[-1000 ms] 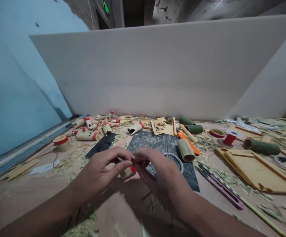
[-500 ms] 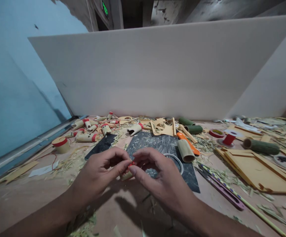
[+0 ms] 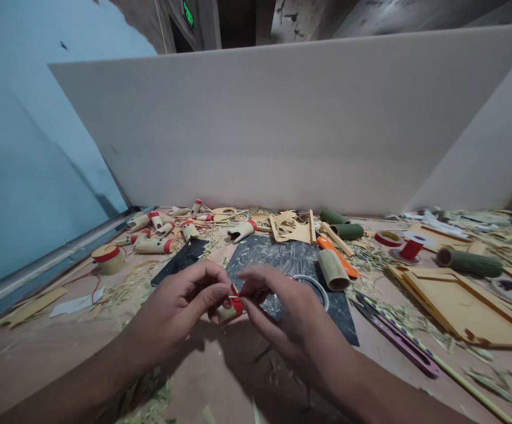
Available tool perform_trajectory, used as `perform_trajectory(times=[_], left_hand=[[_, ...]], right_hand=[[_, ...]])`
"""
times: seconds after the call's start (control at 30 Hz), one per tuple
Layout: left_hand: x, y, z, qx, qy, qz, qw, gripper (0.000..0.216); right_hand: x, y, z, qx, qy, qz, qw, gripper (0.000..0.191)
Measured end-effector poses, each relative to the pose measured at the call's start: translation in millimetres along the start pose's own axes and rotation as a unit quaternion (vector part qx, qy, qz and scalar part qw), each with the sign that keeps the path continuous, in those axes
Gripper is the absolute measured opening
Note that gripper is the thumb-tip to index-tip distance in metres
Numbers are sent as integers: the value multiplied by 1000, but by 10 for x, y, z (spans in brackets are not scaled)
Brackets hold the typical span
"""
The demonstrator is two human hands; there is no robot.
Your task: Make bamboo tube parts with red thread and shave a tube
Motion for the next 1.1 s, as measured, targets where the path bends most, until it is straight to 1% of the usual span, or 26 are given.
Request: perform_trajectory(times=[0.1,0.2,0.27,0.37,0.5,0.6,0.67,0.77,0.87,0.97,1.1], left_hand=[[28,-6,49,-41,-58,2,997,11],[23,-10,97,-83,-127,5,988,5],[5,-11,112,-92,-142,11,986,9],[-33,-10,105,-70,-123,14,990,9],[-75,-12,82,-27,-45,2,999,9],[-97,-21,71,-16,6,-9,1000,11],[-108,-25,61,-15,21,-10,1000,10],[-112,-22,45,-19,25,-6,999,11],[-96,-11,49,-25,-6,-3,1000,11],[-68,-1,65,-29,-41,3,999,13],[-41,11,67,-35,-47,18,998,15]], right_hand=[[0,-1,-4,5,6,-8,1000,28],[-6,6,13,9,16,6,1000,29],[-12,13,21,9,20,9,1000,32],[-15,19,2,12,20,-7,1000,32],[0,10,-46,9,18,-20,1000,32],[7,-5,-54,4,17,-27,999,31],[7,-9,-45,8,13,-28,999,32],[6,-1,-31,15,6,-27,1000,36],[7,4,-33,8,-9,-27,1000,35],[6,-11,-31,-21,-57,-35,998,25],[10,-30,-8,-64,-151,-36,986,11]])
Point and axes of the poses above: each hand's wrist, its own y-axis away from the middle knuckle, its own x-axis out of the back of the hand, z = x × y, the point moved 1 cm from there along -y, towards the middle knuckle, and after that the axes turned 13 degrees about -z, right-handed, at the moved point
